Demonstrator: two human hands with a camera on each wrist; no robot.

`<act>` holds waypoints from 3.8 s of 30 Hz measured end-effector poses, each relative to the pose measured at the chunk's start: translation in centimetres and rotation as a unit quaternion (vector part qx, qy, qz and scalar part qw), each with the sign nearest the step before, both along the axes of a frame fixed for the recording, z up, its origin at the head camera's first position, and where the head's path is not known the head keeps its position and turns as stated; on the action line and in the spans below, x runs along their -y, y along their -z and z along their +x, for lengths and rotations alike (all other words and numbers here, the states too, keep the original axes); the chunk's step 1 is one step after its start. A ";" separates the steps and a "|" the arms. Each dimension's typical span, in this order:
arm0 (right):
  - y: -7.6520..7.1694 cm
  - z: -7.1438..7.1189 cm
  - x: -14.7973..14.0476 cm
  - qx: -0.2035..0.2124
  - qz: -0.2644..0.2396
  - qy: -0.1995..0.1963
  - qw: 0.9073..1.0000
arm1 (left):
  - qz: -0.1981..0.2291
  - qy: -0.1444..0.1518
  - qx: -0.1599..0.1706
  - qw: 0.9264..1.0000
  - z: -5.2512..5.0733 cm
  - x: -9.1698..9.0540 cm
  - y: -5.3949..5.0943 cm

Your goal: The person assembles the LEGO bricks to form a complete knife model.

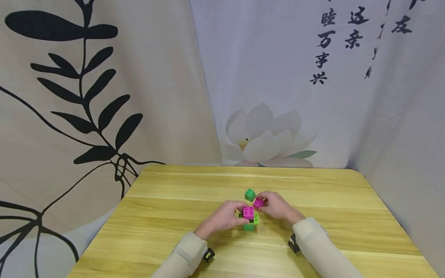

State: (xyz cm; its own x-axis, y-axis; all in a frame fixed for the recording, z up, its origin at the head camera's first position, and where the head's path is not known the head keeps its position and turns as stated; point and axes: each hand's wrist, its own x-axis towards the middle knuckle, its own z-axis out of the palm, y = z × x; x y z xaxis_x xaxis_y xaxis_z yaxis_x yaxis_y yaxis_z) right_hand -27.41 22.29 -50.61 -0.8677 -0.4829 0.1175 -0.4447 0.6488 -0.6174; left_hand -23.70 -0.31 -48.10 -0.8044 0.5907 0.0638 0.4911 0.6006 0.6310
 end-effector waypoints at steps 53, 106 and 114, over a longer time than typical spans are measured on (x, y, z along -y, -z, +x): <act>-6.4 5.8 2.3 -0.094 -0.063 -0.091 0.989 | -0.004 -0.005 0.021 1.000 -0.6 0.3 0.2; -5.7 5.3 3.0 -0.135 -0.013 -0.063 0.989 | -0.003 0.001 0.017 1.000 -0.9 -0.3 0.2; -5.9 5.3 3.0 -0.138 0.009 -0.046 0.989 | -0.001 -0.003 0.030 1.000 -0.8 -0.3 0.1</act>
